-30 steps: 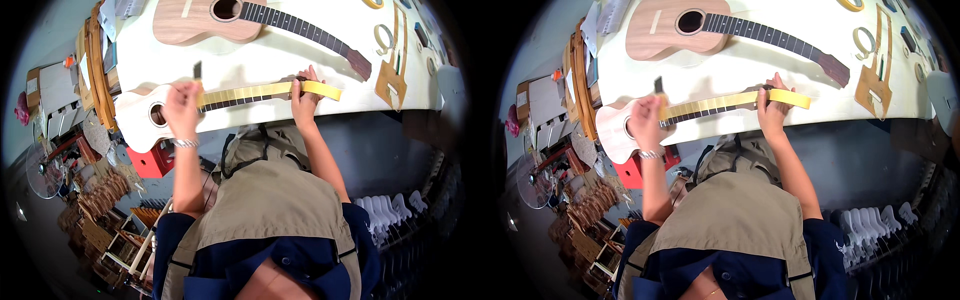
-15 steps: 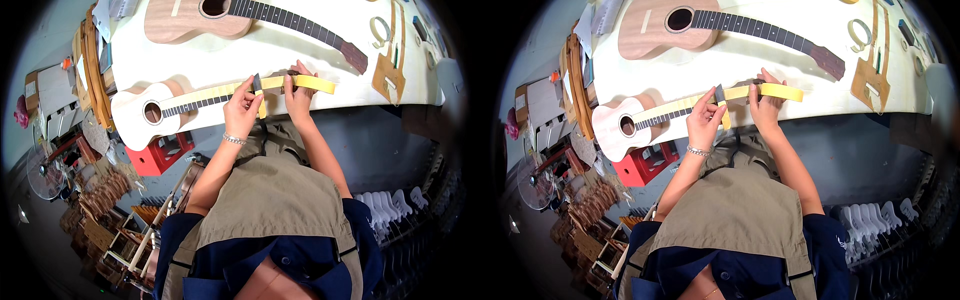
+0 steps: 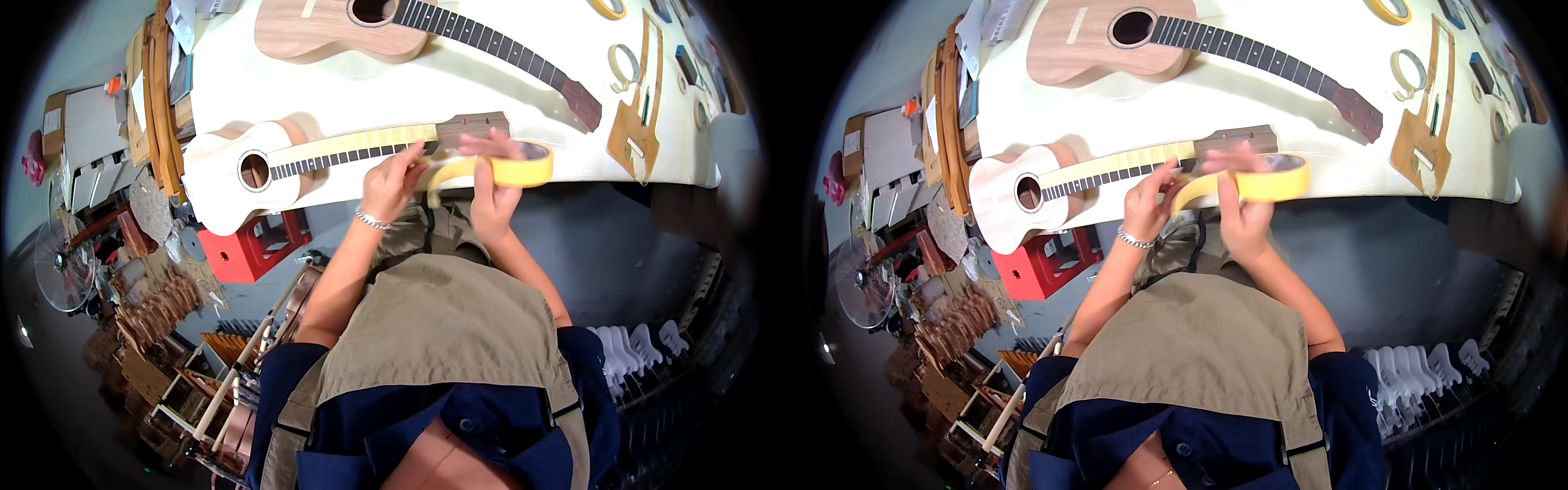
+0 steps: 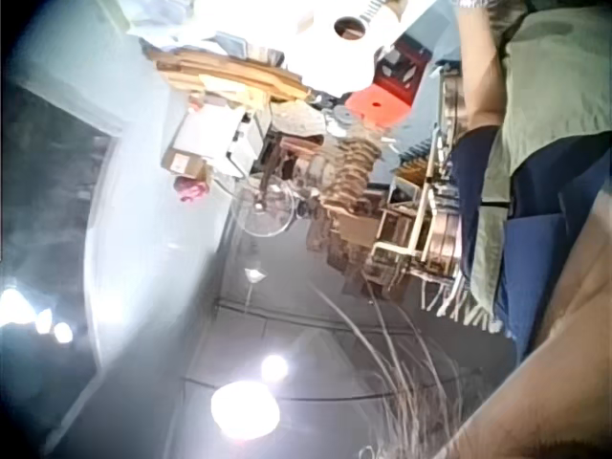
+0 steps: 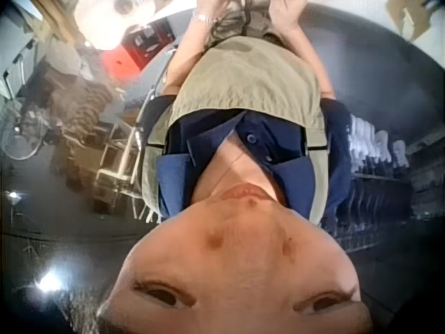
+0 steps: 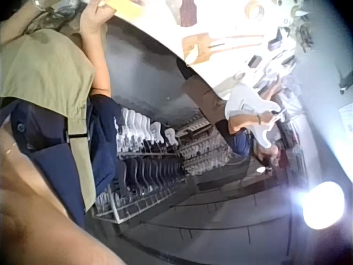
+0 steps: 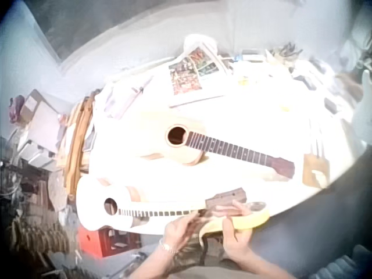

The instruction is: The person applies masking tape to the fretboards of multiple unfinished acoustic guitars. They retrieve guitars from a rack, place them on a workbench, and use a wooden template to mark positions before applying tape strips along the necks. The process is repeated for several guitars, with each one returned to the rack after taping.

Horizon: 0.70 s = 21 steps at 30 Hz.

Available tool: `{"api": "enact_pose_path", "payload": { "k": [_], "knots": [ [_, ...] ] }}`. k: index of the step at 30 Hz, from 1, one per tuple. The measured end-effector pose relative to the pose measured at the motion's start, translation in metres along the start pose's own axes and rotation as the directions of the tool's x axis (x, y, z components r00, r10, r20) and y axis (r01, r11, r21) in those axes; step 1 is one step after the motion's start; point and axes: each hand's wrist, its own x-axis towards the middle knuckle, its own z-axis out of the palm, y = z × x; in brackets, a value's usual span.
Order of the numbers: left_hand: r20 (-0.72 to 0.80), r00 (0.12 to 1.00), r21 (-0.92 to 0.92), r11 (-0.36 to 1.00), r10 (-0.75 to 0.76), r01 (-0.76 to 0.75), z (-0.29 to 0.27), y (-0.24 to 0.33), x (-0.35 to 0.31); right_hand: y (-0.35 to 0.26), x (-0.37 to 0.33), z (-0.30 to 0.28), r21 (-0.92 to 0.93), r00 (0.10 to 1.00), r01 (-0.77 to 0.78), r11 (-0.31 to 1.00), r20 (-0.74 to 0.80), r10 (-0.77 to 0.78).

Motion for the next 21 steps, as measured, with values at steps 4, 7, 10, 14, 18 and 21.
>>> {"api": "enact_pose_path", "payload": {
  "k": [4,7,10,14,18,21],
  "knots": [
    [0.108,0.992,0.188,0.979,0.064,-0.083,-0.029,-0.015,-0.016,0.001,0.009,0.002,0.311,0.938,-0.281,0.908,-0.113,0.329],
    [0.082,0.917,-0.378,0.839,-0.390,0.391,-0.033,0.029,0.000,-0.003,0.004,0.006,0.246,0.964,-0.228,0.942,-0.078,0.254],
    [0.238,0.716,-0.796,0.291,-0.656,0.531,-0.016,0.051,0.012,-0.012,0.000,0.018,0.269,0.975,-0.182,0.946,-0.073,0.209],
    [0.320,0.624,-0.827,0.110,-0.713,0.551,-0.025,0.054,0.012,-0.023,0.002,0.019,0.785,0.895,-0.336,0.521,0.095,0.435],
    [0.001,0.665,-0.654,0.502,-0.747,0.565,-0.113,-0.007,-0.019,0.007,0.016,-0.062,0.983,0.853,-0.170,0.064,0.114,0.509],
    [-0.217,0.671,-0.229,0.705,-0.709,0.671,-0.172,-0.058,-0.043,0.032,0.025,-0.074,0.737,0.924,-0.210,0.643,-0.065,0.376]
  ]
}}
